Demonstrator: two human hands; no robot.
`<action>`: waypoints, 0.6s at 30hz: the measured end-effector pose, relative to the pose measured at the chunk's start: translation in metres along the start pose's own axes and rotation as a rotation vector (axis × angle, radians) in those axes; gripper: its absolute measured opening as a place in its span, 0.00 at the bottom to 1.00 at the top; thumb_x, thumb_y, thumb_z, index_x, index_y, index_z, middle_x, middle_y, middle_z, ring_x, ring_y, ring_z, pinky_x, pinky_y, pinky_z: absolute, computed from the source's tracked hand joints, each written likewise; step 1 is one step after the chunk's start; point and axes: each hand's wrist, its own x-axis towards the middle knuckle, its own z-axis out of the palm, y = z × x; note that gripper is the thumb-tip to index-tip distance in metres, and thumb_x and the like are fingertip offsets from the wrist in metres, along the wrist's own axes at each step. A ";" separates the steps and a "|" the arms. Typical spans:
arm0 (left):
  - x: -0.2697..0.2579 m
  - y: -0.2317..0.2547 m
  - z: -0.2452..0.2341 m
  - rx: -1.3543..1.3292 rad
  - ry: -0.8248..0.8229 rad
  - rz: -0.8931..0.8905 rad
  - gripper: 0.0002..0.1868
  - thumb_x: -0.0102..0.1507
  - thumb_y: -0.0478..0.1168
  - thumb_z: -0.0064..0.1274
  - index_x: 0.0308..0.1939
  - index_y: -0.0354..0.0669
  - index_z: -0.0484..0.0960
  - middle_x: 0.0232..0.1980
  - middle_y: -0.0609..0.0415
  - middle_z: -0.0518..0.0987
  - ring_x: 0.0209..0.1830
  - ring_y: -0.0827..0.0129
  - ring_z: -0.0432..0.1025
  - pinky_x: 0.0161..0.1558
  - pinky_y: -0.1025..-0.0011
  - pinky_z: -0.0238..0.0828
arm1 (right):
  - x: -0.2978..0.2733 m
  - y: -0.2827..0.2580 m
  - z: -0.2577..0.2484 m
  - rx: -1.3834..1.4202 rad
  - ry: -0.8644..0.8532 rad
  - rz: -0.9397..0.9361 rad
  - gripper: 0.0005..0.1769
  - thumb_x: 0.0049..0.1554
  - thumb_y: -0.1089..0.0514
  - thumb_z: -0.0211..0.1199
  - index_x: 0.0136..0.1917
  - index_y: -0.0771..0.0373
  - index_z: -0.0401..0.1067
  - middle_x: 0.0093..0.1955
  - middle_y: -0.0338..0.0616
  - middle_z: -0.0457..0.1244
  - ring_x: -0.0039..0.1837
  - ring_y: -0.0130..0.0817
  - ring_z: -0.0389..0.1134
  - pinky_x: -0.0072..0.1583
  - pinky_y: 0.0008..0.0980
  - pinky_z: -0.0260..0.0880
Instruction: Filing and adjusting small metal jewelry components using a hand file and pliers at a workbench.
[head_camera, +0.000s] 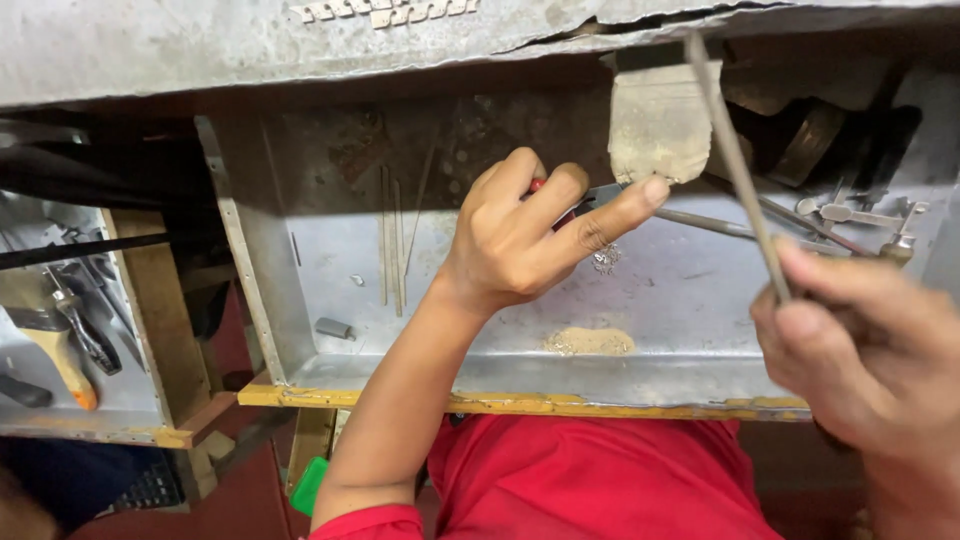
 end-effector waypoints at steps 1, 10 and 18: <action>-0.002 -0.002 0.001 -0.002 0.001 -0.001 0.18 0.77 0.32 0.53 0.67 0.57 0.78 0.33 0.59 0.68 0.29 0.61 0.49 0.28 0.68 0.53 | -0.013 0.011 -0.005 -0.002 0.001 0.001 0.26 0.63 0.63 0.52 0.73 0.69 0.60 0.31 0.50 0.54 0.28 0.28 0.51 0.31 0.25 0.49; -0.006 -0.011 0.008 0.000 -0.042 0.056 0.19 0.78 0.34 0.54 0.70 0.62 0.75 0.32 0.60 0.61 0.29 0.61 0.49 0.27 0.65 0.55 | 0.003 -0.005 -0.004 -0.571 0.005 -0.004 0.21 0.59 0.65 0.65 0.66 0.66 0.75 0.48 0.45 0.72 0.33 0.24 0.63 0.40 0.27 0.64; -0.008 -0.006 0.030 -0.110 0.099 0.033 0.15 0.77 0.35 0.49 0.67 0.56 0.75 0.37 0.53 0.76 0.29 0.59 0.51 0.29 0.66 0.55 | 0.024 -0.013 0.007 -0.207 0.031 -0.106 0.24 0.60 0.71 0.59 0.70 0.77 0.65 0.34 0.51 0.59 0.28 0.29 0.58 0.31 0.25 0.57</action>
